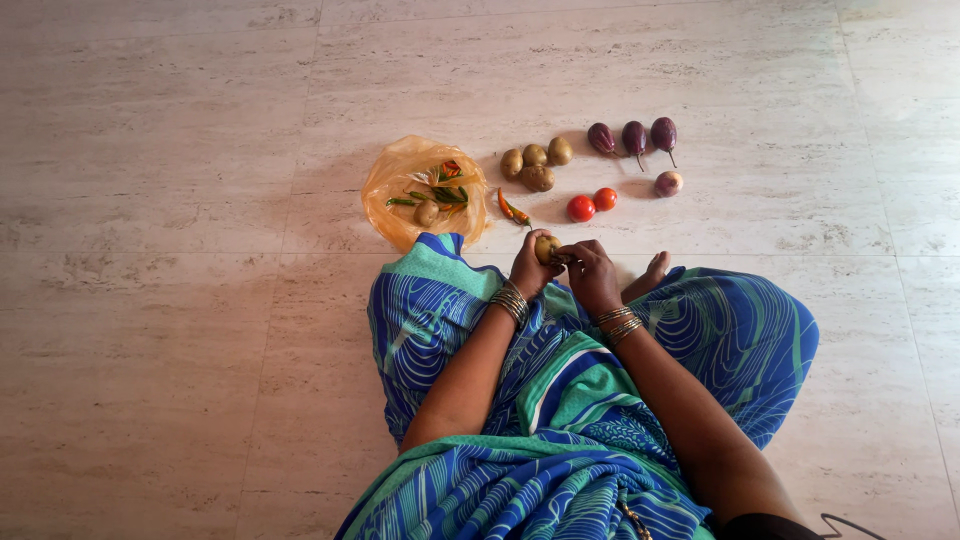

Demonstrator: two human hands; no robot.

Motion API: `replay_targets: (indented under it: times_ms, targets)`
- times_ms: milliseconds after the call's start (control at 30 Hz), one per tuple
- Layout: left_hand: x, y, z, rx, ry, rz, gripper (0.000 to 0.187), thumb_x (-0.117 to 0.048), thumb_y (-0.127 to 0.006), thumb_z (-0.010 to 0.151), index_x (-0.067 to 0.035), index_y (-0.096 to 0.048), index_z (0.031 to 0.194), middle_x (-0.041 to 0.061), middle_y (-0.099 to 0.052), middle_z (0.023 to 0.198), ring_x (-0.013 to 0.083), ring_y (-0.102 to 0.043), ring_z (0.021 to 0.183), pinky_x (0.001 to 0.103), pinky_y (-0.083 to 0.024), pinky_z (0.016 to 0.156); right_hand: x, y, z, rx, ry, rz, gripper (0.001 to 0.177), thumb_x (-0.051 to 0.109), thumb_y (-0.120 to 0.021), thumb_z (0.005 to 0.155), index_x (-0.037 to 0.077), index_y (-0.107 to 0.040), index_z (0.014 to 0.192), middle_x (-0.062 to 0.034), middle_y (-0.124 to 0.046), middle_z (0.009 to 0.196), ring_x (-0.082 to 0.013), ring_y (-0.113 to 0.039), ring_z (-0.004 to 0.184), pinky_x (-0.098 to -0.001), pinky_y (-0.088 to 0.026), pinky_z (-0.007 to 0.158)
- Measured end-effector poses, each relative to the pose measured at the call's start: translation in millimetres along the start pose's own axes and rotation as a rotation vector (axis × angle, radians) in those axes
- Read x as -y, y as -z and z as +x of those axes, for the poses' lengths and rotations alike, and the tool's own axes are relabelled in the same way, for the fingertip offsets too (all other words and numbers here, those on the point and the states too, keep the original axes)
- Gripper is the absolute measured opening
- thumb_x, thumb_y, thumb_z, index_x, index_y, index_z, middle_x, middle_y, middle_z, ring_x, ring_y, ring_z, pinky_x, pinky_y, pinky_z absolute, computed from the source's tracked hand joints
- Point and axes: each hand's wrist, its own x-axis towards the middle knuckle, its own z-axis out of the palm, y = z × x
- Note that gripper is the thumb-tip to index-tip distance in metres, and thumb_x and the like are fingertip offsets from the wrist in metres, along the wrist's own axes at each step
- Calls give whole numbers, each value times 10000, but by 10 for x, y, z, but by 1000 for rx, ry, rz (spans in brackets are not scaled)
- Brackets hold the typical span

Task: The person sits on the floor and peels potatoes using a small knife. They handle the potatoes one at a time, removing the skin and placing the peeled items into a plastic bag. Other vegetables like eggplants, tomatoes, and chilies are visible on the floor nearby.

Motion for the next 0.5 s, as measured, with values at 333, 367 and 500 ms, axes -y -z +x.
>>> replay_targets:
  times_ms: [333,367,500]
  targets:
    - [-167,-24,-100,296,107,-157,806,33,-820,747,-114,-452,1449,125,-630,1251,221,-692,1048,332,-642,826,-541,-36,28,-164,-290,136,145,48,-691,900,38,-641,1036,-108,-769,957,-202,-776,944,-325,-608,793]
    - [-178,-13,-99,279,130,-258,818,53,-804,751,-109,-446,1469,128,-623,1252,222,-696,1035,327,-645,817,-555,-47,30,-160,-277,137,140,49,-695,901,36,-645,1031,-107,-770,955,-201,-777,942,-324,-606,791]
    - [-198,5,-77,132,246,-539,816,133,-774,767,-92,-429,1472,97,-573,1279,202,-687,1046,315,-649,832,-500,-56,-29,-125,-272,103,135,38,-713,890,29,-665,1015,-106,-769,944,-205,-773,924,-322,-593,770]
